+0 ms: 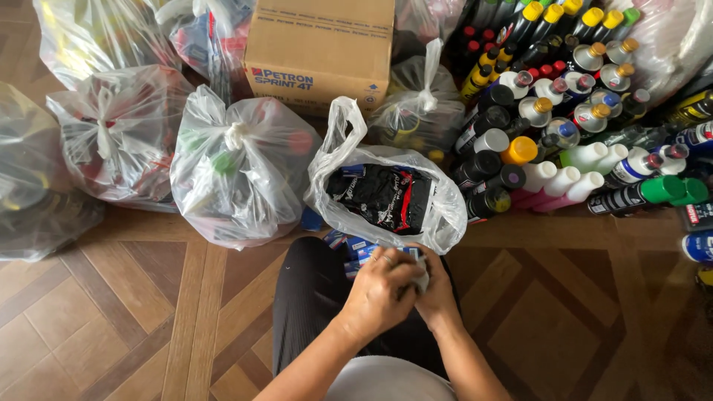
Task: The person sits on the floor and wipes small blue and white boxes with a white cloth. They pick up the boxes from a plastic bag, wipe them, and place them back into the bag. The person repeats this process for several boxes.
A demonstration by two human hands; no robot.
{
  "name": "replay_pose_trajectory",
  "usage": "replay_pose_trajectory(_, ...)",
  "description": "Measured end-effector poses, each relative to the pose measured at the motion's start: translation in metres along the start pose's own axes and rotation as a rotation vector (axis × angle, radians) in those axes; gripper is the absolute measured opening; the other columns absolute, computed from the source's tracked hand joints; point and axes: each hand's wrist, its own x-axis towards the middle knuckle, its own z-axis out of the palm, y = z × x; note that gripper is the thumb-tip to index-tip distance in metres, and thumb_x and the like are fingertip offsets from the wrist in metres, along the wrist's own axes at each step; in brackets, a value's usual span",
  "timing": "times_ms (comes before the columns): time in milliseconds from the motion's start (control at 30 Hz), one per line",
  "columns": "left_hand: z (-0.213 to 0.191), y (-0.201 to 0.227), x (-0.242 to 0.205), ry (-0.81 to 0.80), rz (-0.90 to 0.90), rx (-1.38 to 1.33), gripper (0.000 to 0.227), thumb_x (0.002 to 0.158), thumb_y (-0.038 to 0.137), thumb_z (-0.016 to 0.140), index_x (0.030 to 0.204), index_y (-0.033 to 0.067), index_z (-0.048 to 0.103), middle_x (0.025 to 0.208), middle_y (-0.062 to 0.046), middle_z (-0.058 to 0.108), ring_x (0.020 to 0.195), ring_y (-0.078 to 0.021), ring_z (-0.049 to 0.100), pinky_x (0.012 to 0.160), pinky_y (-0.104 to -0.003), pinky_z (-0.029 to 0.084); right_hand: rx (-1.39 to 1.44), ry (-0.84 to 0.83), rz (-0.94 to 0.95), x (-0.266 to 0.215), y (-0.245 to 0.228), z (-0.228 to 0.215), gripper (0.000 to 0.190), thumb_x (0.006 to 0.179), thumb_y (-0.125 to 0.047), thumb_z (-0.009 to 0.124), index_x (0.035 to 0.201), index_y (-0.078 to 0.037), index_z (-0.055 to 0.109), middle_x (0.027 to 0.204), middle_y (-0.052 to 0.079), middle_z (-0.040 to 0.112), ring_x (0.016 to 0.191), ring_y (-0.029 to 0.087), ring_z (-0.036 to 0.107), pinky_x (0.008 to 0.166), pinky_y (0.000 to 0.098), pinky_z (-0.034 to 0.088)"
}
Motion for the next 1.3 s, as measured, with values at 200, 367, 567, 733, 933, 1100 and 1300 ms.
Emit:
replay_pose_trajectory(200,0.012,-0.053,-0.005,0.22,-0.28,-0.203,0.028,0.078,0.007,0.074,0.105,0.0145,0.077,0.101,-0.009,0.069,0.094,-0.033,0.07,0.083,-0.042,0.057,0.066,0.102,0.228,-0.003,-0.009,0.003,0.069,0.054,0.005,0.097,0.119,-0.009,0.075,0.102,0.01,0.074,0.09,0.02,0.064,0.079,0.0368,0.056)
replay_pose_trajectory(367,0.001,-0.024,-0.003,0.258,-0.2,-0.175,0.03,0.082,0.003,0.072,0.111,0.0094,0.075,0.107,-0.013,0.068,0.096,-0.0383,0.069,0.082,-0.045,0.057,0.555,-0.001,0.273,-0.001,-0.03,0.012,0.052,0.085,-0.01,0.076,0.134,-0.013,0.058,0.111,0.013,0.072,0.09,0.025,0.073,0.084,0.0496,0.06)
replay_pose_trajectory(567,0.01,-0.015,-0.002,0.226,0.017,-0.064,0.034,0.083,0.007,0.074,0.115,0.0158,0.076,0.112,-0.007,0.068,0.099,-0.0307,0.067,0.085,-0.039,0.057,0.864,-0.134,0.249,0.001,0.006,-0.01,0.049,0.098,-0.005,0.057,0.145,-0.006,0.041,0.132,0.017,0.056,0.116,0.023,0.058,0.096,0.0365,0.048)
replay_pose_trajectory(733,0.009,-0.011,-0.002,0.223,0.11,0.023,0.029,0.086,0.007,0.069,0.113,0.0153,0.075,0.117,-0.011,0.064,0.102,-0.0354,0.064,0.085,-0.042,0.058,0.919,-0.114,0.326,-0.005,-0.003,-0.005,0.039,0.101,-0.018,0.056,0.137,-0.007,0.048,0.122,0.015,0.062,0.104,0.021,0.062,0.085,0.0346,0.053)
replay_pose_trajectory(933,0.012,-0.013,-0.014,0.164,-0.063,-0.022,0.036,0.075,0.0,0.071,0.111,0.0056,0.068,0.124,-0.016,0.06,0.105,-0.0334,0.061,0.09,-0.038,0.054,1.017,-0.096,0.441,-0.008,-0.01,0.008,0.037,0.105,-0.037,0.053,0.126,-0.007,0.059,0.107,0.012,0.07,0.086,0.019,0.068,0.069,0.0317,0.059)
replay_pose_trajectory(1100,0.007,-0.03,-0.017,0.183,-0.29,-0.147,0.033,0.083,-0.003,0.061,0.115,0.0047,0.064,0.128,-0.015,0.056,0.102,-0.0287,0.062,0.088,-0.034,0.054,0.979,-0.121,0.53,-0.004,-0.007,0.006,0.048,0.103,-0.046,0.057,0.126,-0.004,0.062,0.1,0.014,0.073,0.073,0.02,0.07,0.064,0.0326,0.062)
replay_pose_trajectory(1300,-0.022,-0.045,-0.022,-0.04,-0.331,-0.028,0.063,0.063,0.008,0.083,0.123,0.0113,0.064,0.111,-0.007,0.066,0.09,-0.0279,0.071,0.08,-0.036,0.06,0.705,-0.09,0.627,-0.002,0.007,0.009,0.042,0.1,-0.04,0.062,0.118,-0.003,0.066,0.093,0.009,0.072,0.066,0.013,0.064,0.061,0.0282,0.055)
